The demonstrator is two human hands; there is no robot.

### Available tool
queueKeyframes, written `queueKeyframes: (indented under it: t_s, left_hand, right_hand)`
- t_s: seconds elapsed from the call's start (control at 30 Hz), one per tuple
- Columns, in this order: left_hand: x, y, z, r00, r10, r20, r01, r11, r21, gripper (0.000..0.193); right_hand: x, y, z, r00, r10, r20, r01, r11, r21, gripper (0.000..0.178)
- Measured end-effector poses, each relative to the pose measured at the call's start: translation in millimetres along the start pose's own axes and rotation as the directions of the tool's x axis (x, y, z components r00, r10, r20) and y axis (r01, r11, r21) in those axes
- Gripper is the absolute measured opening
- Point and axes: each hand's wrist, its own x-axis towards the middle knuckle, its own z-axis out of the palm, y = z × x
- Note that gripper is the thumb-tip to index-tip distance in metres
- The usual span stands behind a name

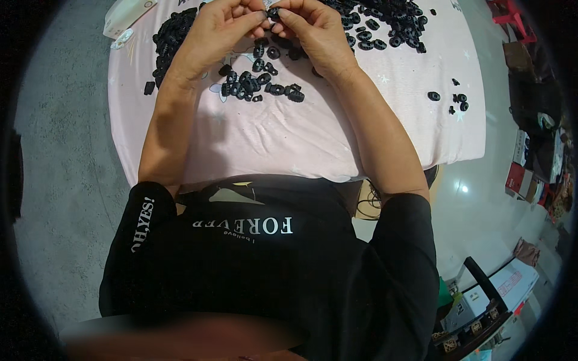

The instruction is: Sorting and inspecting small black plastic components on a table covered with a pink cloth.

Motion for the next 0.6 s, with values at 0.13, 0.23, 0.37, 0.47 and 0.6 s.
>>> queueKeyframes:
  t_s: [0.13,0.23,0.37,0.47,0.6]
  left_hand:
    - [2.5,-0.8,-2.1,0.994,-0.108,0.013,0.109,0.991,-0.083,0.005]
    - [1.3,-0.9,0.8,0.999,-0.053,-0.012,0.053,0.999,-0.009,0.005]
    - [4.1,-4.8,2.4,0.999,-0.029,-0.023,0.031,0.997,0.068,0.007]
    - [3.5,-2.3,2.7,1.000,-0.027,-0.013,0.028,0.997,0.078,0.009]
    - [2.7,-3.1,1.9,1.000,-0.008,-0.021,0.009,1.000,0.028,0.012]
  right_hand:
    - [-1.0,-0.6,-1.9,1.000,0.005,0.023,-0.006,1.000,0.009,0.019]
    - [0.3,0.3,-1.8,0.999,0.002,0.034,-0.002,1.000,0.000,0.019]
    - [0.7,3.3,-4.1,0.999,-0.006,0.032,0.006,1.000,0.004,0.019]
    - [0.2,2.7,-3.8,0.999,-0.022,0.033,0.022,1.000,-0.004,0.019]
    - [-1.0,0.3,0.0,0.999,-0.039,0.025,0.040,0.999,-0.033,0.019]
